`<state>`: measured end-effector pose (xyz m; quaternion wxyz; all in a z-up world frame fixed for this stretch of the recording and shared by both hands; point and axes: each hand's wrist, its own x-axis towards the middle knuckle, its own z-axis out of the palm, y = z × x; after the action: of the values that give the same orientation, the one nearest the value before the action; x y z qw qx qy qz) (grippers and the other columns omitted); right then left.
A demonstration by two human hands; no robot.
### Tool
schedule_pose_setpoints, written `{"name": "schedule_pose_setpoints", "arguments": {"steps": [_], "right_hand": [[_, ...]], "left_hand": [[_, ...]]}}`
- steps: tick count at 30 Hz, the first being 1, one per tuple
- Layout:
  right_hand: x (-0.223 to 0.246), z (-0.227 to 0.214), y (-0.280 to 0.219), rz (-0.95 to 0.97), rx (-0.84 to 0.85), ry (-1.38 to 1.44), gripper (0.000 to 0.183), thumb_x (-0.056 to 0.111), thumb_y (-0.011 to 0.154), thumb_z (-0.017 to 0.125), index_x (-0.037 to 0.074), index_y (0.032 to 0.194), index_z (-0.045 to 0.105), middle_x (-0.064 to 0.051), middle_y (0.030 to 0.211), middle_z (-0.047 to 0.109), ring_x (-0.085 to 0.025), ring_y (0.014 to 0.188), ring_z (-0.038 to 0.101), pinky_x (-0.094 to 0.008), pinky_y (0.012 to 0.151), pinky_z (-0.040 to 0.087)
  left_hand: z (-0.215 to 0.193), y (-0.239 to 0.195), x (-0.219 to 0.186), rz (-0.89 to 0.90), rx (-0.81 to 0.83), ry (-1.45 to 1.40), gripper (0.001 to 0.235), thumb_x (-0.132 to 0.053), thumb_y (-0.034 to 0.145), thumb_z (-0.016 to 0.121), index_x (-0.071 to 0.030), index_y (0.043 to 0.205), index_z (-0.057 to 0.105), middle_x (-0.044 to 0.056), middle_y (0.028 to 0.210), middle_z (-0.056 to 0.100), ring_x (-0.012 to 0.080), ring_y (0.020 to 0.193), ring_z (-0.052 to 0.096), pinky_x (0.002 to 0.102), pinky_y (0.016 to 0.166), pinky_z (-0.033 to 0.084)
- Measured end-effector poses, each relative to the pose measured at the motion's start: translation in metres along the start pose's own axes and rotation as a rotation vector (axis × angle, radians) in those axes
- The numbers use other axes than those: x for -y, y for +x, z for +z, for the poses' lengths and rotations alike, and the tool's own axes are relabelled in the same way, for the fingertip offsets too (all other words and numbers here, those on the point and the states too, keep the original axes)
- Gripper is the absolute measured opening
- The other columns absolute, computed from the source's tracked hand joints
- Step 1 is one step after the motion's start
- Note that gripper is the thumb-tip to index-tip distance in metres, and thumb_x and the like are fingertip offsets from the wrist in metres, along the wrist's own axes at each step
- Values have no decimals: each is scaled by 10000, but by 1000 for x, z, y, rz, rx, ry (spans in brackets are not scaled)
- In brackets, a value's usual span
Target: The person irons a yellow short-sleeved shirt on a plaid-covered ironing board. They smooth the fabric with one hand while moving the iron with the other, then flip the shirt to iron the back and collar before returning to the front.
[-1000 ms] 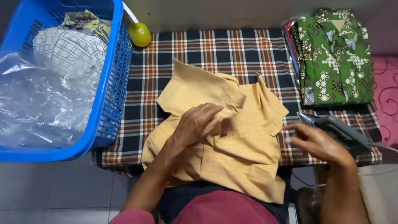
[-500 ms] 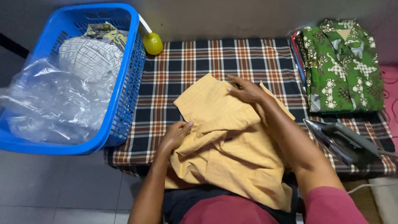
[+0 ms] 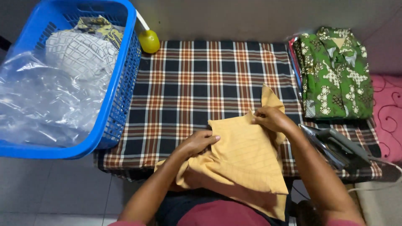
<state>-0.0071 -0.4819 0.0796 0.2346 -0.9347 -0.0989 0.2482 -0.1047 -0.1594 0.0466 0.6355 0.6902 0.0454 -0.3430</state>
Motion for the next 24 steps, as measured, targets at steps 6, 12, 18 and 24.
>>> {"name": "schedule_pose_setpoints", "arguments": {"steps": [6,12,18,24], "right_hand": [[1,-56,59,-456,-575,515,109,173,1056,723,68,1046,700,-61,660,608,-165,615,618,-280,585,528],[36,-77,122,-131,-347,798,422,475,1114,521,112,1327,561,-135,968,730,-207,792,754,-373,687,646],[8,-32,80,-7,86,869,392,325,1149,388,70,1116,683,58,772,634,14,742,656,-102,757,514],[-81,6,111,-42,226,863,549,199,983,666,102,1507,534,-219,1398,638,-290,1215,638,-485,1086,473]], "left_hand": [[-29,-19,-105,470,-387,176,388,-407,970,717,-66,787,739,108,676,652,206,625,581,344,624,515],[-168,114,-83,373,-886,29,465,-427,1015,609,3,1188,653,205,1094,730,317,1083,707,455,941,555],[-189,102,57,37,-737,-10,489,-434,994,655,6,1207,674,201,946,751,323,777,769,432,611,665],[-77,-39,-34,-30,-478,58,974,-371,855,786,-36,1609,268,311,1512,481,443,1425,459,550,1166,401]]}}
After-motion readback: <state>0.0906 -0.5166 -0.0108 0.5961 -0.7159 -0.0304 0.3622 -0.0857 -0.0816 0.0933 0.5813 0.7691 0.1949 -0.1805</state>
